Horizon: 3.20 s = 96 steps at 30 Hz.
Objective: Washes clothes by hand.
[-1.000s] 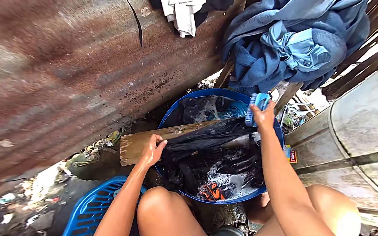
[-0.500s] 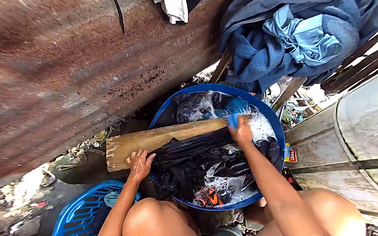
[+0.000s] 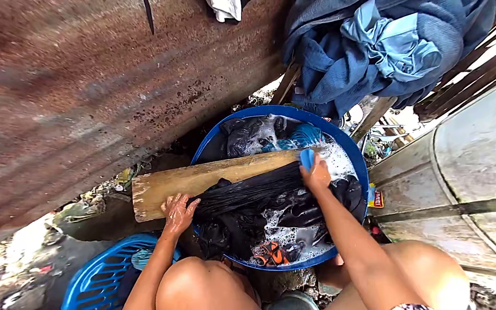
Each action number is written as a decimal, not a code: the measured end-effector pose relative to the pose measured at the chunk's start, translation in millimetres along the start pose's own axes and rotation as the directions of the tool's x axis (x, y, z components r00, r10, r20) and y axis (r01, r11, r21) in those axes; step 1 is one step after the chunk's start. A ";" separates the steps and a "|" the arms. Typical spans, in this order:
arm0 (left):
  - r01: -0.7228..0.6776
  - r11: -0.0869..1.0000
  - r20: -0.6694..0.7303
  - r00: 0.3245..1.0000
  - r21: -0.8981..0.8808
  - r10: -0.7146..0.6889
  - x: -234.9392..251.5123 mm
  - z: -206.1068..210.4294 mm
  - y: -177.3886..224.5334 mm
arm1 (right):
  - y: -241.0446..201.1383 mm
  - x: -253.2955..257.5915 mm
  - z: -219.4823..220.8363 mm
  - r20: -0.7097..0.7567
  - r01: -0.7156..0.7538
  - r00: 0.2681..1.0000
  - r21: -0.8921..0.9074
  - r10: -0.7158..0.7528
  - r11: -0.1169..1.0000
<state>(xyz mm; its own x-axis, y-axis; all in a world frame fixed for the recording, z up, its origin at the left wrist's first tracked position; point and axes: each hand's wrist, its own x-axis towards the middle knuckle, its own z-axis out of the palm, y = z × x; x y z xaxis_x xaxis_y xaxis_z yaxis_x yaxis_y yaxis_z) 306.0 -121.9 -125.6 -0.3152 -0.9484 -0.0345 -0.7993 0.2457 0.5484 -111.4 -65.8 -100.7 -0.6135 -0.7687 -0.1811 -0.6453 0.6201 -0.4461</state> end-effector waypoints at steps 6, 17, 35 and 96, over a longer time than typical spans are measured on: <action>0.007 1.000 -0.018 1.000 0.019 -0.006 0.3 -0.3 4.2 | -129.1 -114.7 61.3 0.160 0.280 0.933 0.240 -0.322 0.930; 0.008 1.000 -0.014 1.000 0.008 -0.008 -1.7 0.5 0.8 | -32.3 -13.5 13.9 -0.036 -0.034 0.999 0.081 0.037 0.996; 0.007 1.000 -0.025 1.000 0.018 -0.006 0.9 0.7 1.7 | -123.5 -108.4 67.0 0.109 0.267 0.951 0.177 -0.289 0.947; -0.237 0.970 -0.055 0.971 -0.056 0.234 13.8 3.4 -13.8 | -64.7 12.4 10.6 0.064 0.132 0.989 0.006 -0.132 0.991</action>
<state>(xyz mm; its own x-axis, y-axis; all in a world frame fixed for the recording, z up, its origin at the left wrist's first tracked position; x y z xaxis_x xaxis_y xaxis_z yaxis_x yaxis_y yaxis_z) 310.9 -137.7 -136.5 -0.4649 -0.8742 0.1404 -0.6721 0.4517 0.5867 -72.5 -117.1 -83.4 -0.4926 -0.8522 -0.1765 -0.7176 0.5124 -0.4717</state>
